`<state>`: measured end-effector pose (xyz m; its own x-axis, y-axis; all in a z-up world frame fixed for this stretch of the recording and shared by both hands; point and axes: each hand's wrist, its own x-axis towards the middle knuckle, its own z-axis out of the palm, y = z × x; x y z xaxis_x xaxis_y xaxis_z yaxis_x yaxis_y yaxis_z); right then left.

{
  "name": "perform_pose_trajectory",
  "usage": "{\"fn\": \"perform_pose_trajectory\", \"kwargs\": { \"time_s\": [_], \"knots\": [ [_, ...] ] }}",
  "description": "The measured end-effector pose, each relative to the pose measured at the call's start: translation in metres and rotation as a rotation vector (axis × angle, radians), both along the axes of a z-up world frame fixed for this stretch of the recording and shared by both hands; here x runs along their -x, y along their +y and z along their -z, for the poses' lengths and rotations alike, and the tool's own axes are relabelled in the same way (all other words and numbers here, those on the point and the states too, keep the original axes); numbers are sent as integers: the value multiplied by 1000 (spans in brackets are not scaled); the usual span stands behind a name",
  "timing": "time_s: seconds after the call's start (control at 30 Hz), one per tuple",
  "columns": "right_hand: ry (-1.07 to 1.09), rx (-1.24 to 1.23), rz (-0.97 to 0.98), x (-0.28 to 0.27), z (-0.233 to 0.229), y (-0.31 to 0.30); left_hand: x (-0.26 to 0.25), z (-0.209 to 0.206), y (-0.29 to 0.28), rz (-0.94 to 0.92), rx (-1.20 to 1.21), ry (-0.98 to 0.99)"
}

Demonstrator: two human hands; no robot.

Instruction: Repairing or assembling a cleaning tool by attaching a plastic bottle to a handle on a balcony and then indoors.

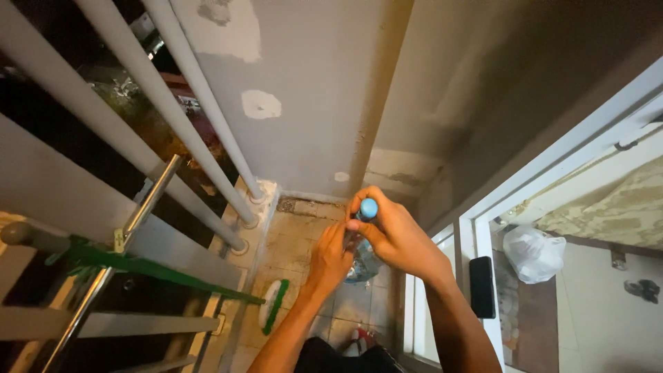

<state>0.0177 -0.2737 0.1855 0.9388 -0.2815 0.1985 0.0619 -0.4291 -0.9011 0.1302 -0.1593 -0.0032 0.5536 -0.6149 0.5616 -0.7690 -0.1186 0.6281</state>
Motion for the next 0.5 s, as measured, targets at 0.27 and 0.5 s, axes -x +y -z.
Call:
{"fn": "perform_pose_trajectory", "kwargs": {
  "time_s": [0.27, 0.5],
  "knots": [
    [-58, -13, -7, 5, 3, -36, 1, -8, -42, 53, 3, 14],
    [-46, -26, 136, 3, 13, -48, -14, 2, -72, 132, -16, 23]
  ]
}}
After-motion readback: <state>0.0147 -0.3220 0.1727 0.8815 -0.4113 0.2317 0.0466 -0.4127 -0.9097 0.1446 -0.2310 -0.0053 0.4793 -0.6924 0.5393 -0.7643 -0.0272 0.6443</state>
